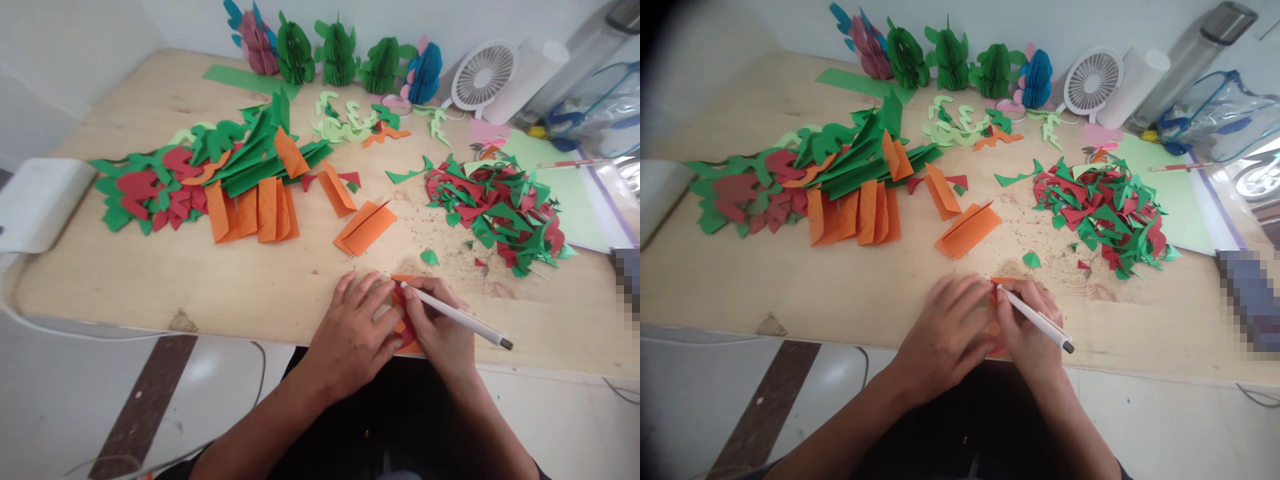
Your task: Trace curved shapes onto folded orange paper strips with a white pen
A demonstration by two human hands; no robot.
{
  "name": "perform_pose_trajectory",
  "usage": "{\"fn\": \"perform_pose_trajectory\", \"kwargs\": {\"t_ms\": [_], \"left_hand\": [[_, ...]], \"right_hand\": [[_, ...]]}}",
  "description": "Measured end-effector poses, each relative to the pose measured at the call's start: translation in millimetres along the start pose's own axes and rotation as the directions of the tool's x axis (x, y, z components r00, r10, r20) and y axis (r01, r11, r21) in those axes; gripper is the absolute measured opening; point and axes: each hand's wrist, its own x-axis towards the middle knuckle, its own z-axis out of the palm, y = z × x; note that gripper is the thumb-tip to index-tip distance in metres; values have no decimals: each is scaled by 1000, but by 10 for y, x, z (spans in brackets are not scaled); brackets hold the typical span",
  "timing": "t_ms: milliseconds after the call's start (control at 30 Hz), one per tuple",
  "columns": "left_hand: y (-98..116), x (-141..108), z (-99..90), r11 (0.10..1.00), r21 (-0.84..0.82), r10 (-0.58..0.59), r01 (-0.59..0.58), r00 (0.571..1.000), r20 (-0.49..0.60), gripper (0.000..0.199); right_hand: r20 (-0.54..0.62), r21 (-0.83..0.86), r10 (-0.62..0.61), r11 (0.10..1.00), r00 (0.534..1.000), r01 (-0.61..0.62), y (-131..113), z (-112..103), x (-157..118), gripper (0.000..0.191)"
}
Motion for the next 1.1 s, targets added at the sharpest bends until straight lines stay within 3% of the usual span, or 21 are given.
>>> {"fn": "perform_pose_trajectory", "kwargs": {"t_ms": [733,1100], "left_hand": [[5,-4,-2,1000,-3,-2,2,1000,8,34],[18,-1,-11,1000,11,-6,6,1000,25,32]], "right_hand": [[-54,-69,-93,994,994,89,12,-63,-114,11],[23,110,102,988,994,-104,34,-38,-95,14]]}}
